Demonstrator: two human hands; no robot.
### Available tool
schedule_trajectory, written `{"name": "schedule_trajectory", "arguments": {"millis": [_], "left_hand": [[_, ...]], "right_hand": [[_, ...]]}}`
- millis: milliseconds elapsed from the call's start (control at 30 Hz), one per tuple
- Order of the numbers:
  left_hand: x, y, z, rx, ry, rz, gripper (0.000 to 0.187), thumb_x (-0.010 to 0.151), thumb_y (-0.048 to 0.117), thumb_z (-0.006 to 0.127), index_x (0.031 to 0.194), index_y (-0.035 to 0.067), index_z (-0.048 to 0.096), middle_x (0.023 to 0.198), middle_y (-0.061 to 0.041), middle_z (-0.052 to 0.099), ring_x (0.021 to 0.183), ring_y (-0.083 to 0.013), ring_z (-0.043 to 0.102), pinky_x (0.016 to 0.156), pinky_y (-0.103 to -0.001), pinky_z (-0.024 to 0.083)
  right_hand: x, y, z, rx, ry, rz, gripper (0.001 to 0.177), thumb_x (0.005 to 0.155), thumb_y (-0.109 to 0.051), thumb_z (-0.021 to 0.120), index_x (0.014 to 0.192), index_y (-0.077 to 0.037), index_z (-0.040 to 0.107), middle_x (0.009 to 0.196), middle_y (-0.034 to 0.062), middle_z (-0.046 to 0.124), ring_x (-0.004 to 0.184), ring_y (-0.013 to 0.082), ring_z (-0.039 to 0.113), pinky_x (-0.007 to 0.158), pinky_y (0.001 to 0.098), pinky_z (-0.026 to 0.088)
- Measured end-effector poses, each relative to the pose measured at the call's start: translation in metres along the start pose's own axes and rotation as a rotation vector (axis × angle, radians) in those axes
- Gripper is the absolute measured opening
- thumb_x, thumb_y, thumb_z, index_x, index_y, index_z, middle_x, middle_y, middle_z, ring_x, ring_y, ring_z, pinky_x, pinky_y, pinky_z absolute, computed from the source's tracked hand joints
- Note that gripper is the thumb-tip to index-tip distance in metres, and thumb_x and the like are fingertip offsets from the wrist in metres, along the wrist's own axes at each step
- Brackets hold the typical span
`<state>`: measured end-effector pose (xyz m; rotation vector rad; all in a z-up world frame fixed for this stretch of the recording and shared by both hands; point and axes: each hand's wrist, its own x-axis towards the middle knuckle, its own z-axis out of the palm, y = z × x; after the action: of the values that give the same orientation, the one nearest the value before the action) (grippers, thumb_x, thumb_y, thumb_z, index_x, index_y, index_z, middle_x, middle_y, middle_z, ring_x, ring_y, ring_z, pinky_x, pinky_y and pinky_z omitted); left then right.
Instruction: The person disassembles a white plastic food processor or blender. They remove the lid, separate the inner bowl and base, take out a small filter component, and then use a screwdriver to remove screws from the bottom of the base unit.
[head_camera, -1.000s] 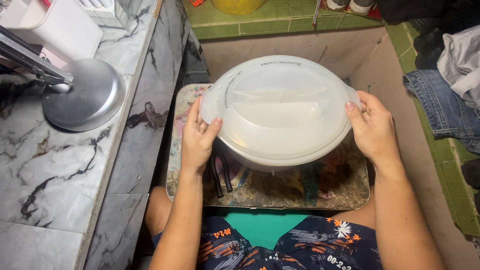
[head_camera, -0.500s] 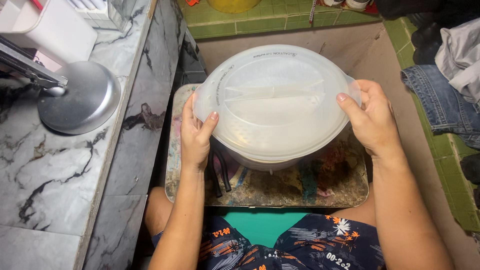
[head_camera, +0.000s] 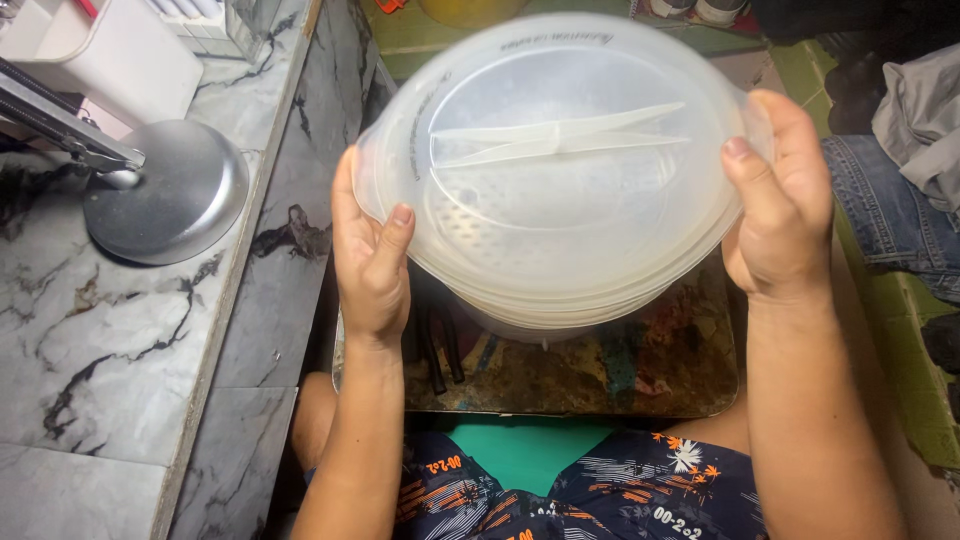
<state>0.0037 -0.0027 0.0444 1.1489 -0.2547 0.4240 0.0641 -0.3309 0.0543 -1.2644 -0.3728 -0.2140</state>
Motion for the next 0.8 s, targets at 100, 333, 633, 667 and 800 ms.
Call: {"name": "schedule_trajectory", "arguments": {"millis": [100,333,633,667,800], "left_hand": [[0.006,0.011,0.006,-0.008,-0.057,0.073,0.076,0.108,0.008,0.059,0.168,-0.003,0.014,0.167,-0.019,0.038,0.152,-0.0251,0.039,0.132,-0.040,0.027],[0.008,0.024,0.009,-0.063,-0.096,0.068,0.078,0.108,0.019,0.053,0.171,0.000,0.011,0.167,-0.023,0.036,0.155,-0.0306,0.037,0.136,-0.044,0.028],[0.002,0.046,0.005,0.105,0.018,0.142,0.074,0.113,0.023,0.049,0.168,0.002,0.006,0.172,-0.021,0.026,0.162,-0.0300,0.028,0.138,-0.043,0.020],[0.000,0.053,0.003,0.128,0.046,0.145,0.072,0.113,0.023,0.048,0.169,0.001,0.007,0.172,-0.022,0.027,0.162,-0.0299,0.029,0.137,-0.043,0.021],[-0.006,0.082,-0.011,0.186,0.124,0.147,0.071,0.113,0.025,0.046,0.167,0.001,0.007,0.170,-0.023,0.030,0.158,-0.0304,0.033,0.135,-0.042,0.023]], "right_hand": [[0.007,-0.003,0.001,0.109,-0.026,-0.023,0.056,0.113,-0.012,0.055,0.161,0.008,0.033,0.147,0.0190,0.052,0.131,0.0219,0.053,0.121,0.0369,0.047],[0.010,-0.014,-0.001,0.089,-0.030,-0.014,0.060,0.112,-0.015,0.053,0.163,0.008,0.032,0.149,0.0214,0.053,0.136,0.0246,0.053,0.121,0.0394,0.048],[0.023,-0.034,0.047,0.046,-0.056,-0.017,0.061,0.103,-0.013,0.051,0.156,0.009,0.032,0.149,0.0227,0.052,0.141,0.0282,0.054,0.122,0.0419,0.049],[0.026,-0.035,0.054,0.054,-0.074,-0.023,0.061,0.104,-0.013,0.051,0.157,0.010,0.031,0.150,0.0231,0.052,0.141,0.0285,0.053,0.123,0.0420,0.048],[0.032,-0.036,0.085,0.063,-0.134,-0.023,0.062,0.104,-0.013,0.051,0.157,0.011,0.030,0.149,0.0236,0.051,0.141,0.0281,0.053,0.124,0.0413,0.047]]}}
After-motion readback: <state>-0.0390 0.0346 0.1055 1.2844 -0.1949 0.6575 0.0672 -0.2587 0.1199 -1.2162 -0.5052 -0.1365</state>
